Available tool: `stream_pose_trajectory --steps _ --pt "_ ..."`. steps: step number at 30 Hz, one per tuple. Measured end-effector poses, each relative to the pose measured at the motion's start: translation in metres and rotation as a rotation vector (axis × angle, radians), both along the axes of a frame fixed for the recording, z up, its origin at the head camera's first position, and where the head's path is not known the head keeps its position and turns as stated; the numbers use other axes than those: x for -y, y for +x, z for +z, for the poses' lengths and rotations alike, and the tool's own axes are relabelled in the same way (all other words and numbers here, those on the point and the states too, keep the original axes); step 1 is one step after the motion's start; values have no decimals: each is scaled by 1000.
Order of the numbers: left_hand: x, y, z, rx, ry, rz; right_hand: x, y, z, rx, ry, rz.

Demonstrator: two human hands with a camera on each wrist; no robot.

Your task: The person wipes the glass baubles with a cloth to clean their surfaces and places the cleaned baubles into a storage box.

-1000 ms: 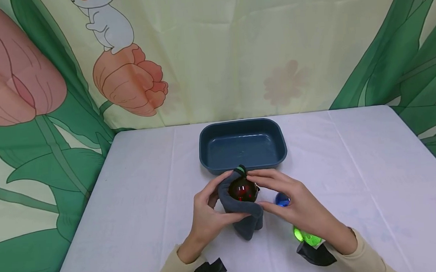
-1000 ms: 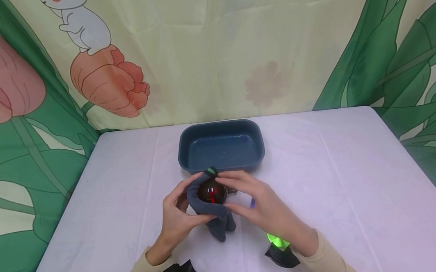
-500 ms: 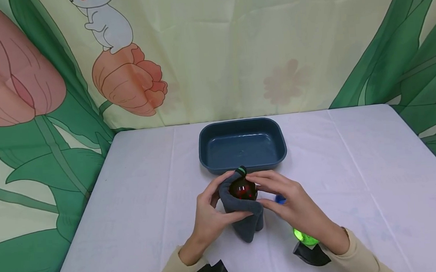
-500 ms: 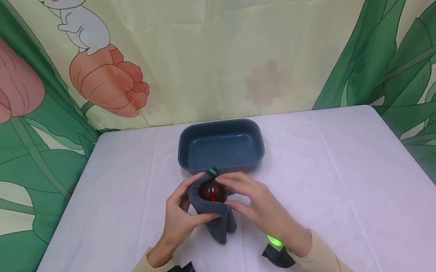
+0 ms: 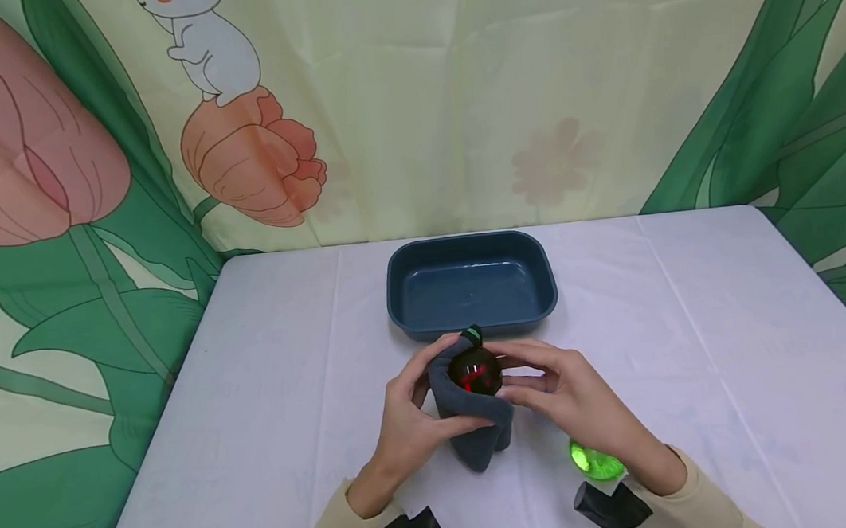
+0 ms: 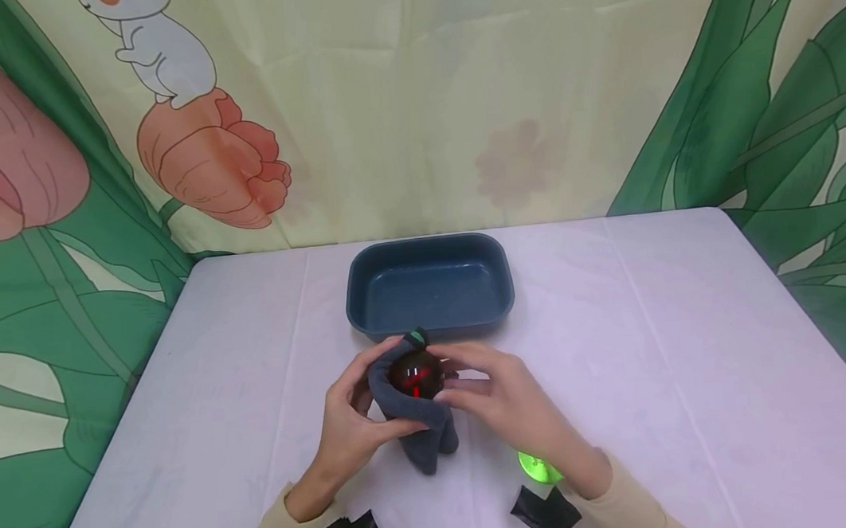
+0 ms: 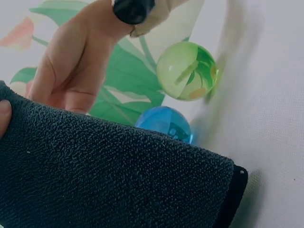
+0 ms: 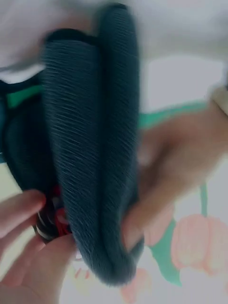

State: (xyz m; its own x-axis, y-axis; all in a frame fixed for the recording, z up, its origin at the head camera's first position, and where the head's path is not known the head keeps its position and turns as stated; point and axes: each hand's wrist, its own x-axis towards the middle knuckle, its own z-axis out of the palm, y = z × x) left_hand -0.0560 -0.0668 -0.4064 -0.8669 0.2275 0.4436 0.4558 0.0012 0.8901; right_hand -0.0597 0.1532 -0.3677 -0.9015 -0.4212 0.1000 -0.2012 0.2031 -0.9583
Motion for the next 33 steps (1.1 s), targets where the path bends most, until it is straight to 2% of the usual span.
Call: stream_pose_trajectory --steps 2,5,8,11,15,18,23,26,33 --pt "-1 0 -1 -10 4 -4 -1 -1 0 58 -18 6" --pt "-1 1 -1 -6 23 12 -1 0 -2 56 -9 7" --pt "0 1 -1 10 42 41 2 1 -2 -32 25 1" --pt "1 0 0 23 50 55 3 3 1 -173 87 -12" --pt "1 0 0 21 64 41 2 5 3 -397 167 -18" --pt "1 0 0 17 71 29 2 5 2 -514 192 11" --pt "2 2 0 -1 48 25 1 5 -2 -573 191 59" --pt "3 2 0 -9 33 24 1 4 -3 -582 200 63" --pt "2 0 2 -35 29 10 1 3 -2 -670 196 63"
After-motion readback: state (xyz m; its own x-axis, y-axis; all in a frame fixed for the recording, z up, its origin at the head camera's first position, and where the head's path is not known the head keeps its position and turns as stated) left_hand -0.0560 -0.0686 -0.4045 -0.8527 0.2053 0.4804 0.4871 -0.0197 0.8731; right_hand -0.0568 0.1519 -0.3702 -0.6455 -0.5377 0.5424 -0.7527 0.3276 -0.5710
